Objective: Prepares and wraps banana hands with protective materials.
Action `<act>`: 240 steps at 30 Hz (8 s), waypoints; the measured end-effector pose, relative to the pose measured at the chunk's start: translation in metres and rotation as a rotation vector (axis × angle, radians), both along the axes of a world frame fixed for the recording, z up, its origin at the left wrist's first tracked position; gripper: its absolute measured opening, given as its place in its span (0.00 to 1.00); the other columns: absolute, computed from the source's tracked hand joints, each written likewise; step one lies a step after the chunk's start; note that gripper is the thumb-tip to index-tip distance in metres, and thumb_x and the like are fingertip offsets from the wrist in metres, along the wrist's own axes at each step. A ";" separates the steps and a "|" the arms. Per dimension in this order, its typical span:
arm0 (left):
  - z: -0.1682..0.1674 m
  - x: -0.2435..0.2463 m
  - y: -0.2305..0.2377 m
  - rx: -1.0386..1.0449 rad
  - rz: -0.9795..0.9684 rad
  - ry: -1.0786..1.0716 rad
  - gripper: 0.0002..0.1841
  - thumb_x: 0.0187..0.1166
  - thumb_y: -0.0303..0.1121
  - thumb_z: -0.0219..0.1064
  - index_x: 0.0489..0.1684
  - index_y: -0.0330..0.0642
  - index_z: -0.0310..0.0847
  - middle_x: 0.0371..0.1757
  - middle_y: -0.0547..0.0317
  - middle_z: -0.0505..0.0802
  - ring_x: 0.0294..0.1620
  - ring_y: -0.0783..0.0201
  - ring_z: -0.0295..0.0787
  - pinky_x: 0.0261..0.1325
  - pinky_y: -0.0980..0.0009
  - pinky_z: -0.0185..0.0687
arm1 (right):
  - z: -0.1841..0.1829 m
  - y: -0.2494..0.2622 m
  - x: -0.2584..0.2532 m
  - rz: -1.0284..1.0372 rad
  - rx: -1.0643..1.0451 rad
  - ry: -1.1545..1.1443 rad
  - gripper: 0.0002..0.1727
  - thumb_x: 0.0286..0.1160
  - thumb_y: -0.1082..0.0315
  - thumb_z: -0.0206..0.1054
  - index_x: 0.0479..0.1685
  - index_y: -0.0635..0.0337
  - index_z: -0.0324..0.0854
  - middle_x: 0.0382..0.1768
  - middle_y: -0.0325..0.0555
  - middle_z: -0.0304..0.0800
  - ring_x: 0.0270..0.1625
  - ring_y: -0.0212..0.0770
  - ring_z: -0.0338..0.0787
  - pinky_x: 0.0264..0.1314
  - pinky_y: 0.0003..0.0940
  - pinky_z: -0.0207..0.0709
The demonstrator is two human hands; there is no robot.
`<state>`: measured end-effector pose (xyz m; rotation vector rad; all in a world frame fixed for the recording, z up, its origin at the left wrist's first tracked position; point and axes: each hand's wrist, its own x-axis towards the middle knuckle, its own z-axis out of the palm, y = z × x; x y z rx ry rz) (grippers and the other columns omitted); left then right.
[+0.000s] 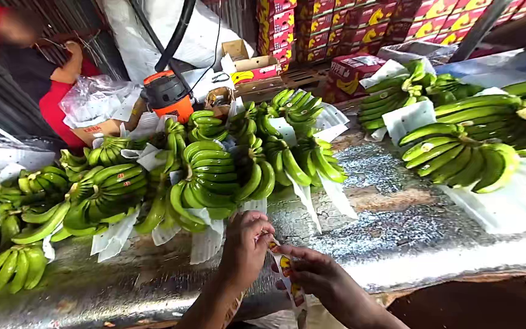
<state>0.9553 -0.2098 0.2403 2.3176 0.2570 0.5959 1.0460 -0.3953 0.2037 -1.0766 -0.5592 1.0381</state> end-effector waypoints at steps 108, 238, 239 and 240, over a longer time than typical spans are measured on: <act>-0.026 0.112 0.160 -0.208 0.703 0.682 0.13 0.89 0.28 0.56 0.62 0.27 0.76 0.49 0.39 0.89 0.47 0.50 0.92 0.56 0.53 0.88 | -0.075 0.179 0.159 0.203 -0.170 0.069 0.16 0.63 0.84 0.69 0.51 0.64 0.86 0.48 0.41 0.93 0.39 0.28 0.91 0.43 0.25 0.87; -0.023 0.379 0.430 -0.063 0.805 0.846 0.21 0.76 0.26 0.70 0.69 0.35 0.80 0.65 0.36 0.89 0.66 0.41 0.87 0.68 0.40 0.79 | -0.021 0.454 0.450 -0.090 -0.026 -0.087 0.15 0.74 0.85 0.63 0.57 0.67 0.83 0.48 0.48 0.86 0.38 0.32 0.86 0.41 0.26 0.82; -0.032 0.385 0.436 -0.049 0.815 0.892 0.22 0.76 0.26 0.70 0.69 0.35 0.80 0.66 0.36 0.88 0.68 0.40 0.86 0.70 0.39 0.78 | -0.030 0.457 0.448 -0.087 -0.036 -0.068 0.17 0.71 0.87 0.63 0.58 0.66 0.82 0.47 0.48 0.86 0.36 0.32 0.86 0.39 0.26 0.82; -0.039 0.391 0.442 -0.038 0.816 0.943 0.22 0.75 0.26 0.71 0.69 0.35 0.80 0.66 0.36 0.88 0.69 0.40 0.85 0.71 0.38 0.78 | -0.036 0.460 0.447 -0.082 -0.044 -0.050 0.20 0.69 0.88 0.63 0.59 0.66 0.81 0.47 0.48 0.86 0.35 0.33 0.86 0.38 0.26 0.82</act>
